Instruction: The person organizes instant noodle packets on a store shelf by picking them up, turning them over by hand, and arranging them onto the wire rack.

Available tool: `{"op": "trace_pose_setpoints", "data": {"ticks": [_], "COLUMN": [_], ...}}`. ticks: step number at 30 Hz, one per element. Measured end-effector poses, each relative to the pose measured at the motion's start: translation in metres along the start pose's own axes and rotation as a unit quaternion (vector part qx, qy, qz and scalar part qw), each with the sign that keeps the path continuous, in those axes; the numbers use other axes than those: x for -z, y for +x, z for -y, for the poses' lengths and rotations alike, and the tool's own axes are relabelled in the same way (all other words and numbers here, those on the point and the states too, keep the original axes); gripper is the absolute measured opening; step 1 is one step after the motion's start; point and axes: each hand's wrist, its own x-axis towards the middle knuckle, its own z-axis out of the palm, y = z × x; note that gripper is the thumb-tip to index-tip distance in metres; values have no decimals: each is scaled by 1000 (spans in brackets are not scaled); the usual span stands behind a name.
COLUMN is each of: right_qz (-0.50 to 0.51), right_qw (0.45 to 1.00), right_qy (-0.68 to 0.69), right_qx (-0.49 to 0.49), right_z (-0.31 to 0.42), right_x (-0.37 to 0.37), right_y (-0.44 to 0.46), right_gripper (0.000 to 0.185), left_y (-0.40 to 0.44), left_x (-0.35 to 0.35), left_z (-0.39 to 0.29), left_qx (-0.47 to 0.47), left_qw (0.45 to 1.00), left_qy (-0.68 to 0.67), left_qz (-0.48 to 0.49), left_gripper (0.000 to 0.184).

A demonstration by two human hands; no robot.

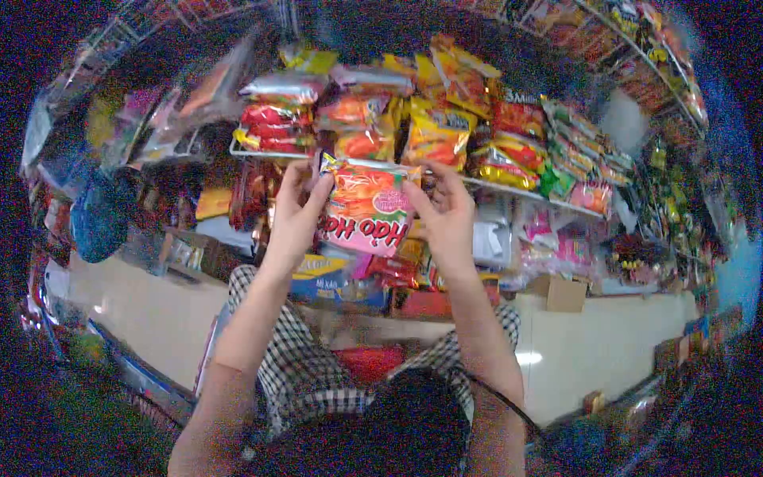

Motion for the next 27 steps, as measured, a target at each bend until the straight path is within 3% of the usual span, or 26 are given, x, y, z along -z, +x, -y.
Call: {"op": "trace_pose_setpoints", "data": {"ticks": [1,3,6,11,13,14,15,18,23,25,27], "right_qz": [9,18,14,18,65,98,96,91,13,-26,-49], "right_qw": [997,993,982,956,921,921,920,952,946,944,949], "right_qy": [17,-53,24,96,173,191,192,31,96,119,136], "right_qx": [-69,-107,-185,-277,-344,-326,-327,-290,-309,-306,-279], "right_z": [-2,-23,-51,-92,-93,-97,-98,-98,-107,-110,-109], "right_x": [7,22,34,46,44,46,45,36,33,33,35], "right_y": [-6,-17,-41,-71,-77,-80,-81,-79,-82,-84,-82], "right_gripper": [36,35,37,45,42,44,44,42,41,41,38], "left_y": [-6,-15,-35,-56,-65,-75,-82,-109,-136,-144,-148], "left_x": [-1,-6,-3,-1,-7,-5,-9,-34,-60,-62,-67], "left_z": [8,36,50,95,93,113,110,99,92,97,95], "left_qx": [77,54,151,195,272,269,272,294,267,191,147], "left_qw": [997,997,980,967,873,862,862,877,915,976,984], "left_qy": [-2,-54,-128,-142,-361,-400,-398,-358,-275,-100,-94], "left_qz": [10,3,-33,-85,-181,-159,-158,-125,-128,-29,-37], "left_gripper": [24,25,28,25,22,23,23,26,23,19,14]}}
